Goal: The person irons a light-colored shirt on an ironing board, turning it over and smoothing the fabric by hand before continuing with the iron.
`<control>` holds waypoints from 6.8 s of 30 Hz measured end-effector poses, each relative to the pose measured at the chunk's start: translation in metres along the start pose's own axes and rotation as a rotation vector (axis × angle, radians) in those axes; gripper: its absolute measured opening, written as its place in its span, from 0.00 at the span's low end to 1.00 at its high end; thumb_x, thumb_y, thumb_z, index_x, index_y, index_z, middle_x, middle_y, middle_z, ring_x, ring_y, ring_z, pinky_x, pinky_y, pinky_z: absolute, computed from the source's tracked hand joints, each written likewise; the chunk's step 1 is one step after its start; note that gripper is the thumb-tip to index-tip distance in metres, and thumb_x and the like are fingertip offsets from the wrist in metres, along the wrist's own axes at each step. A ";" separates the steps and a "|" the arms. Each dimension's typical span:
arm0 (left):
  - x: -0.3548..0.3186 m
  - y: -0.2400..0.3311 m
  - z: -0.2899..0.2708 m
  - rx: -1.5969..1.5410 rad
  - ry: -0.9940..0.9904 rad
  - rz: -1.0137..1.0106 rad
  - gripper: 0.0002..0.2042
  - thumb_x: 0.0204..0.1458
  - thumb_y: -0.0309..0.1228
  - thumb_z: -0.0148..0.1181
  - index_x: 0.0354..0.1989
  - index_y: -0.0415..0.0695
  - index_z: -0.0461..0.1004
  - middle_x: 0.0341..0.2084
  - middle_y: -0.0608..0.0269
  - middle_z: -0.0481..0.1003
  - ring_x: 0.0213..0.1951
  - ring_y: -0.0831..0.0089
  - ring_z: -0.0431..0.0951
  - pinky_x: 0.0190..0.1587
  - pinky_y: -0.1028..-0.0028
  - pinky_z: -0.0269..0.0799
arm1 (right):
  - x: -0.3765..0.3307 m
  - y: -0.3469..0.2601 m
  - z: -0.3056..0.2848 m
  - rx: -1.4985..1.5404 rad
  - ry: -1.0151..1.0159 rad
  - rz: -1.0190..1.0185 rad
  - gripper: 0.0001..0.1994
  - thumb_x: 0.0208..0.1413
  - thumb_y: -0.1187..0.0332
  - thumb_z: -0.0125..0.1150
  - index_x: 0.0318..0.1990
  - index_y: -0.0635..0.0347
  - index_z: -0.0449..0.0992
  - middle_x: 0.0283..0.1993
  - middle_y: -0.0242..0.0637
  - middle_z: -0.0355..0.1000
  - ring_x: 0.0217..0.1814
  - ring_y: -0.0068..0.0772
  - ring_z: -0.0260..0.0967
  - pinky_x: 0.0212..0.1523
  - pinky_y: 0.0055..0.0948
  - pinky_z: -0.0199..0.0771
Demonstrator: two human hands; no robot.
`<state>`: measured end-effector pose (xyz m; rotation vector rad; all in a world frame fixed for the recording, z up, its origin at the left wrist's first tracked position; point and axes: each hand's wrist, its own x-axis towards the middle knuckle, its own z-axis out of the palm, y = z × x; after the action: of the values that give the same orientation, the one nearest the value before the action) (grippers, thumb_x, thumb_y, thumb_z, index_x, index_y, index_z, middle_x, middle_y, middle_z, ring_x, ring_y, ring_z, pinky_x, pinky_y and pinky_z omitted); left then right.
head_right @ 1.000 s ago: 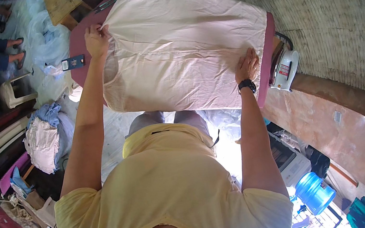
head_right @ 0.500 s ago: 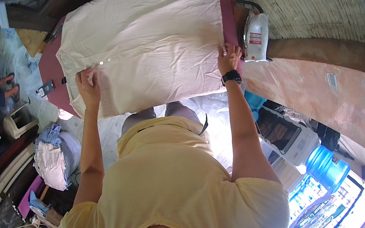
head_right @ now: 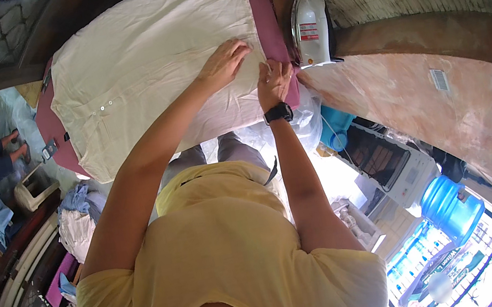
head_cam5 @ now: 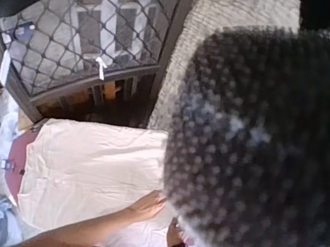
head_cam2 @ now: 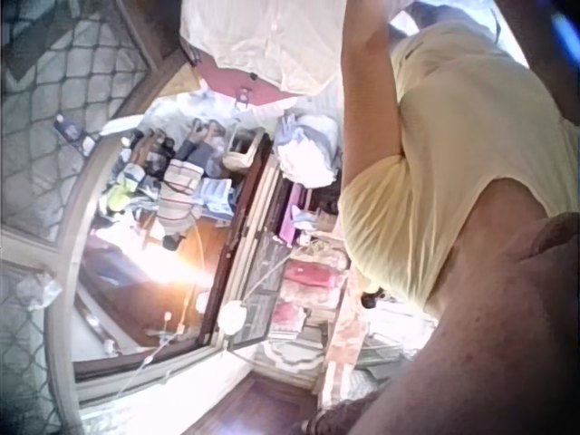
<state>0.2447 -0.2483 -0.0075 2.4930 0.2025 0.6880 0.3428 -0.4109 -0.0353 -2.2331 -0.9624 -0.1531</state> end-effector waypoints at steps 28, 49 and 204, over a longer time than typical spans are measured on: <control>-0.002 0.011 0.014 0.160 -0.023 -0.115 0.15 0.56 0.30 0.59 0.50 0.42 0.73 0.50 0.56 0.69 0.53 0.56 0.69 0.56 0.61 0.67 | 0.070 -0.002 0.018 0.355 -0.119 -0.192 0.12 0.49 0.81 0.64 0.40 0.57 0.83 0.39 0.41 0.76 0.43 0.44 0.75 0.43 0.37 0.76; 0.001 -0.003 0.018 0.305 -0.226 -0.071 0.27 0.65 0.43 0.47 0.72 0.53 0.57 0.73 0.66 0.52 0.74 0.63 0.48 0.73 0.57 0.46 | 0.030 0.013 -0.011 -0.015 -0.101 -0.022 0.07 0.50 0.73 0.66 0.37 0.59 0.76 0.41 0.49 0.74 0.47 0.57 0.71 0.51 0.49 0.70; -0.183 -0.002 -0.135 0.210 0.541 -0.584 0.14 0.54 0.26 0.63 0.48 0.46 0.74 0.42 0.52 0.73 0.48 0.53 0.71 0.54 0.56 0.66 | 0.049 -0.050 -0.079 -0.154 -0.703 -0.517 0.28 0.39 0.39 0.73 0.33 0.57 0.82 0.24 0.46 0.77 0.27 0.49 0.78 0.30 0.45 0.80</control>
<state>0.0186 -0.2348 0.0098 2.1931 1.1948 1.0943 0.3559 -0.4073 0.0693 -2.1495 -1.9519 0.3690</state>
